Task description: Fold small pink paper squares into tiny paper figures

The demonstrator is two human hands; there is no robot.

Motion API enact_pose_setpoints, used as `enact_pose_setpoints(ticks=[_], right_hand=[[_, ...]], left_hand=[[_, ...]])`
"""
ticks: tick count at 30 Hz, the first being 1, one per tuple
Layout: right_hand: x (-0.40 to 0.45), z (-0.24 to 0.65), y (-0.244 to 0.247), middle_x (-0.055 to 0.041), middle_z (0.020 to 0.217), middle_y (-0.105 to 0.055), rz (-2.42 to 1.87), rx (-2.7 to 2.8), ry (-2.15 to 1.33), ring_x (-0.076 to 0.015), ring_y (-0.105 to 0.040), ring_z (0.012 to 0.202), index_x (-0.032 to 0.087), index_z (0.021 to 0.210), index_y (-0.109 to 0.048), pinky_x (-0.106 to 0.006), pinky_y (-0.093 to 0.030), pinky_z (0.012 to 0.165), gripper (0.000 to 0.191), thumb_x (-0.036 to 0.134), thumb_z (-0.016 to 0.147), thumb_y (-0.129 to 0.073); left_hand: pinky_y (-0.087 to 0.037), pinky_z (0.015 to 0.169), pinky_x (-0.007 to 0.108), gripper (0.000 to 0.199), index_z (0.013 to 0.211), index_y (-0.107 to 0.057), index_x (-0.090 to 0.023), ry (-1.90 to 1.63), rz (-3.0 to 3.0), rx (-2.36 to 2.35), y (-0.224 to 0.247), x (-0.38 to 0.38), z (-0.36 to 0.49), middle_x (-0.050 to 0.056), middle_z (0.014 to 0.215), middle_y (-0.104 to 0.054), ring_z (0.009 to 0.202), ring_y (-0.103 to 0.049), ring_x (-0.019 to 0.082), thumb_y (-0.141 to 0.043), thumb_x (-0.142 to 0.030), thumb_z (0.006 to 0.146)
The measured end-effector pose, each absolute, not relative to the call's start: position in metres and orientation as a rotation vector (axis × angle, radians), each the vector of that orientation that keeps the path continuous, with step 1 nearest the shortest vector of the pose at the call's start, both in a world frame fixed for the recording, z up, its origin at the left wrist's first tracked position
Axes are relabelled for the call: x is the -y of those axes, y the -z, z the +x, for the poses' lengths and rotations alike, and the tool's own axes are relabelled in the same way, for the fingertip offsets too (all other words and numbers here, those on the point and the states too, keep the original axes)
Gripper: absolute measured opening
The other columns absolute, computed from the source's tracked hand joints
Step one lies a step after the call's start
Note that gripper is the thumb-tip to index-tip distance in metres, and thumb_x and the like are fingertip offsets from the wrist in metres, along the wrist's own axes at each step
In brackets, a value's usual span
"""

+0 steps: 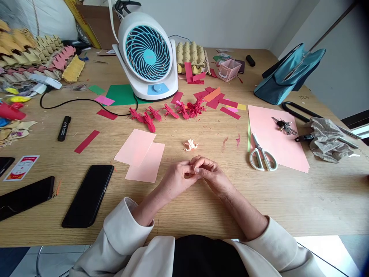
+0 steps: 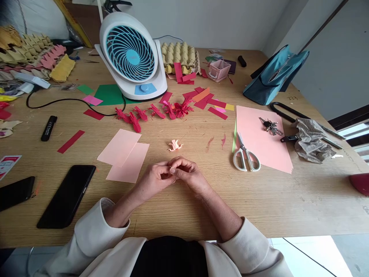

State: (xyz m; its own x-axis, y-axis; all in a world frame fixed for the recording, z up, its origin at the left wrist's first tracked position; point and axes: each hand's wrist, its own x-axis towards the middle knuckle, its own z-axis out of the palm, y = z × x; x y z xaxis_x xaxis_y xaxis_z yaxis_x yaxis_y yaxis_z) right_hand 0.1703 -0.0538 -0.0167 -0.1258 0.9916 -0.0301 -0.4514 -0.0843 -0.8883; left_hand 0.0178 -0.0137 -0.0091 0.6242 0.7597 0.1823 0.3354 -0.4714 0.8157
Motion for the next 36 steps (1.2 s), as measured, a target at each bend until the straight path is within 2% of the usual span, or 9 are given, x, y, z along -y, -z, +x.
enact_pose_setpoints(ticks=[6, 10, 13, 17, 20, 22, 27, 31, 36], right_hand=[[0.055, 0.170, 0.017, -0.0014, 0.089, -0.057, -0.849, 0.916, -1.505, -0.0156, -0.055, 0.085, 0.021, 0.074, -0.069, -0.029, -0.045, 0.079, 0.008, 0.024, 0.079, -0.075], [0.054, 0.170, 0.013, -0.0009, 0.090, -0.057, -0.856, 0.833, -1.516, -0.0140, -0.053, 0.079, 0.020, 0.070, -0.067, -0.027, -0.044, 0.071, 0.012, 0.025, 0.077, -0.075], [0.052, 0.173, 0.012, -0.0013, 0.091, -0.057, -0.890, 0.820, -1.449, -0.0142, -0.052, 0.081, 0.020, 0.069, -0.065, -0.027, -0.043, 0.074, 0.015, 0.028, 0.079, -0.073], [0.051, 0.180, 0.012, -0.0008, 0.086, -0.057, -0.961, 0.842, -1.399, -0.0143, -0.053, 0.082, 0.022, 0.080, -0.066, -0.027, -0.043, 0.076, 0.012, 0.032, 0.085, -0.068], [0.052, 0.184, 0.012, -0.0003, 0.088, -0.057, -0.989, 0.887, -1.395, -0.0140, -0.054, 0.080, 0.023, 0.089, -0.066, -0.027, -0.045, 0.076, 0.013, 0.035, 0.085, -0.069], [0.052, 0.184, 0.012, -0.0002, 0.085, -0.059, -1.005, 0.942, -1.394, -0.0146, -0.056, 0.078, 0.023, 0.091, -0.065, -0.029, -0.046, 0.077, 0.017, 0.037, 0.084, -0.070], [0.050, 0.180, 0.017, -0.0006, 0.078, -0.063, -1.061, 1.057, -1.393, -0.0152, -0.057, 0.073, 0.021, 0.084, -0.063, -0.030, -0.045, 0.073, 0.022, 0.041, 0.083, -0.072], [0.048, 0.179, 0.022, -0.0005, 0.074, -0.062, -1.117, 1.057, -1.343, -0.0149, -0.056, 0.070, 0.020, 0.079, -0.062, -0.030, -0.044, 0.070, 0.025, 0.043, 0.082, -0.071], [0.047, 0.179, 0.024, 0.0011, 0.070, -0.059, -1.177, 1.014, -1.274, -0.0130, -0.053, 0.067, 0.019, 0.076, -0.061, -0.028, -0.043, 0.068, 0.027, 0.043, 0.082, -0.072]], left_hand=[[-0.040, 0.059, 0.023, 0.012, 0.074, -0.073, -0.015, -0.653, 2.065, -0.905, 0.009, 0.015, 0.017, 0.004, 0.077, -0.066, 0.067, -0.060, 0.013, -0.066, -0.020, 0.082], [-0.040, 0.060, 0.023, 0.014, 0.068, -0.071, -0.015, -0.579, 2.049, -0.888, 0.009, 0.018, 0.019, 0.002, 0.073, -0.067, 0.065, -0.060, 0.013, -0.069, -0.021, 0.080], [-0.040, 0.059, 0.023, 0.018, 0.064, -0.068, -0.015, -0.571, 1.968, -0.840, 0.009, 0.018, 0.019, 0.001, 0.071, -0.066, 0.064, -0.059, 0.012, -0.069, -0.021, 0.080], [-0.039, 0.055, 0.024, 0.032, 0.055, -0.065, -0.014, -0.577, 1.813, -0.938, 0.004, 0.013, 0.016, 0.001, 0.064, -0.062, 0.056, -0.055, 0.010, -0.067, -0.028, 0.084], [-0.043, 0.061, 0.024, 0.039, 0.052, -0.064, -0.015, -0.583, 1.787, -0.924, 0.002, 0.009, 0.014, 0.001, 0.062, -0.062, 0.056, -0.057, 0.010, -0.064, -0.033, 0.087], [-0.044, 0.064, 0.024, 0.040, 0.053, -0.065, -0.016, -0.637, 1.801, -0.910, 0.003, 0.006, 0.012, 0.001, 0.061, -0.063, 0.058, -0.058, 0.011, -0.064, -0.036, 0.088], [-0.043, 0.061, 0.025, 0.035, 0.061, -0.071, -0.017, -0.732, 1.745, -0.932, 0.009, 0.000, 0.008, 0.001, 0.064, -0.062, 0.061, -0.057, 0.012, -0.066, -0.042, 0.086], [-0.047, 0.067, 0.026, 0.035, 0.063, -0.071, -0.017, -0.739, 1.695, -0.876, 0.014, -0.001, 0.008, 0.003, 0.067, -0.064, 0.065, -0.061, 0.014, -0.065, -0.042, 0.086], [-0.049, 0.075, 0.028, 0.027, 0.076, -0.072, -0.018, -0.782, 1.651, -0.873, 0.015, -0.002, 0.008, 0.003, 0.075, -0.067, 0.074, -0.063, 0.016, -0.064, -0.042, 0.087]])
